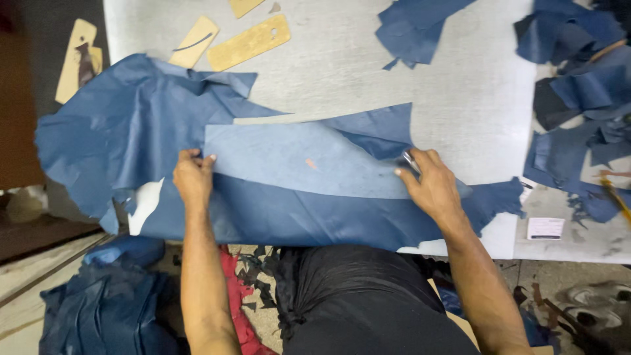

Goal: The person uses a cardboard pattern and a rotary cutter to cut shapes from blue fabric on a worktable. They repeatedly position the pattern, cut along its edges, remove the cut piece, and reposition the fabric and pattern to continue cutting additional pieces.

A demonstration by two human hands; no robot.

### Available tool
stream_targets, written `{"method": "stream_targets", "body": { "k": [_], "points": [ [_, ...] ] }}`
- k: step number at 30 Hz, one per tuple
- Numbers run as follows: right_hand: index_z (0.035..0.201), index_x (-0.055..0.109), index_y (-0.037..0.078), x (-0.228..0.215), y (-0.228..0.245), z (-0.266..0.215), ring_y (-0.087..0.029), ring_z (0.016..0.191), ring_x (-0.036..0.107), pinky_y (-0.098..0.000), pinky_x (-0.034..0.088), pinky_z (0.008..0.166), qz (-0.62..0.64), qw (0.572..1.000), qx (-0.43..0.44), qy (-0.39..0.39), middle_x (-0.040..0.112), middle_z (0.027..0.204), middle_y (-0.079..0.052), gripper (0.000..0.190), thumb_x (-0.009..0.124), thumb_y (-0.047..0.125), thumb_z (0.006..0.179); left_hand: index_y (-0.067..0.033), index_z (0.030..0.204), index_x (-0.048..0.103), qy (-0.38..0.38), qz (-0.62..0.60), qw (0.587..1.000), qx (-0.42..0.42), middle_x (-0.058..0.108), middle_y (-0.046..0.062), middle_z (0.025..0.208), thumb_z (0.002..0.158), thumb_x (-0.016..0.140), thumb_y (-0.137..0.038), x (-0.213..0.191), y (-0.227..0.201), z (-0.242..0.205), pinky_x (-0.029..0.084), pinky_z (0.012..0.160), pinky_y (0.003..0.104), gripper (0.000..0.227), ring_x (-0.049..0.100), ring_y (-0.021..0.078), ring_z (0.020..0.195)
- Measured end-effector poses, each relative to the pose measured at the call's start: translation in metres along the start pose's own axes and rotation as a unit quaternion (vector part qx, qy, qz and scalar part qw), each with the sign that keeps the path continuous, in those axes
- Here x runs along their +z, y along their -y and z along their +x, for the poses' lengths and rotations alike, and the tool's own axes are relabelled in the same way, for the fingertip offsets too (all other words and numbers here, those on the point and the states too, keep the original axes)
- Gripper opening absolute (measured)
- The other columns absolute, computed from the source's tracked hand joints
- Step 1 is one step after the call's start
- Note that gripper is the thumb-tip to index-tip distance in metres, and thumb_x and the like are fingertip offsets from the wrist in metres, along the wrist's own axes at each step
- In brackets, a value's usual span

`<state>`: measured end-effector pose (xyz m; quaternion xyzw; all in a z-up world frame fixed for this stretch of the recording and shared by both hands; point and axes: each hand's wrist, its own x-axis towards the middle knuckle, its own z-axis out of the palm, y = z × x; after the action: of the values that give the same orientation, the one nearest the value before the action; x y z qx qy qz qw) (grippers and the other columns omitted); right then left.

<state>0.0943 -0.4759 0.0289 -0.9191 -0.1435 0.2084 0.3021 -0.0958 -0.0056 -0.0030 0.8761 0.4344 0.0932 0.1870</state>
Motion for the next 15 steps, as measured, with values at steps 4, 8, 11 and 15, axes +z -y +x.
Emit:
{"method": "stream_targets", "body": {
  "k": [4, 8, 11, 15],
  "points": [
    [0.141, 0.055, 0.006, -0.011, -0.015, 0.021, -0.028, 0.104, 0.070, -0.0413, 0.055, 0.086, 0.168, 0.985, 0.031, 0.019, 0.070, 0.120, -0.014, 0.059, 0.075, 0.031, 0.091, 0.0000, 0.104, 0.071, 0.077, 0.024, 0.996, -0.037, 0.074, 0.013, 0.087, 0.084, 0.085, -0.024, -0.002, 0.007, 0.019, 0.055, 0.077, 0.041, 0.034, 0.072, 0.0288, 0.081],
    [0.124, 0.076, 0.007, -0.042, -0.042, 0.010, -0.031, 0.088, 0.073, -0.0423, 0.057, 0.081, 0.127, 0.977, 0.170, 0.003, 0.079, 0.100, -0.020, 0.037, 0.074, 0.032, 0.096, 0.0043, 0.111, 0.069, 0.090, -0.028, 0.994, -0.057, 0.073, 0.019, 0.093, 0.089, 0.078, -0.016, -0.012, -0.004, 0.015, 0.054, 0.079, 0.039, 0.032, 0.070, 0.0295, 0.084],
    [0.119, 0.072, 0.003, -0.059, -0.061, 0.005, -0.030, 0.091, 0.072, -0.0416, 0.057, 0.079, 0.006, 0.988, 0.040, -0.152, 0.073, 0.111, -0.016, 0.034, 0.077, 0.028, 0.096, 0.0026, 0.128, 0.064, 0.072, -0.058, 0.995, -0.030, 0.073, 0.017, 0.102, 0.087, 0.070, -0.008, -0.010, -0.011, 0.010, 0.053, 0.081, 0.037, 0.043, 0.070, 0.0242, 0.090],
    [0.106, 0.074, 0.001, -0.054, -0.060, 0.002, -0.033, 0.074, 0.068, -0.0433, 0.055, 0.065, -0.064, 0.990, -0.047, -0.115, 0.067, 0.100, -0.018, 0.031, 0.076, 0.027, 0.088, 0.0063, 0.128, 0.063, 0.054, -0.033, 0.998, -0.015, 0.071, 0.018, 0.104, 0.087, 0.073, -0.006, -0.005, -0.007, 0.006, 0.053, 0.082, 0.039, 0.044, 0.068, 0.0272, 0.090]
  ]
}}
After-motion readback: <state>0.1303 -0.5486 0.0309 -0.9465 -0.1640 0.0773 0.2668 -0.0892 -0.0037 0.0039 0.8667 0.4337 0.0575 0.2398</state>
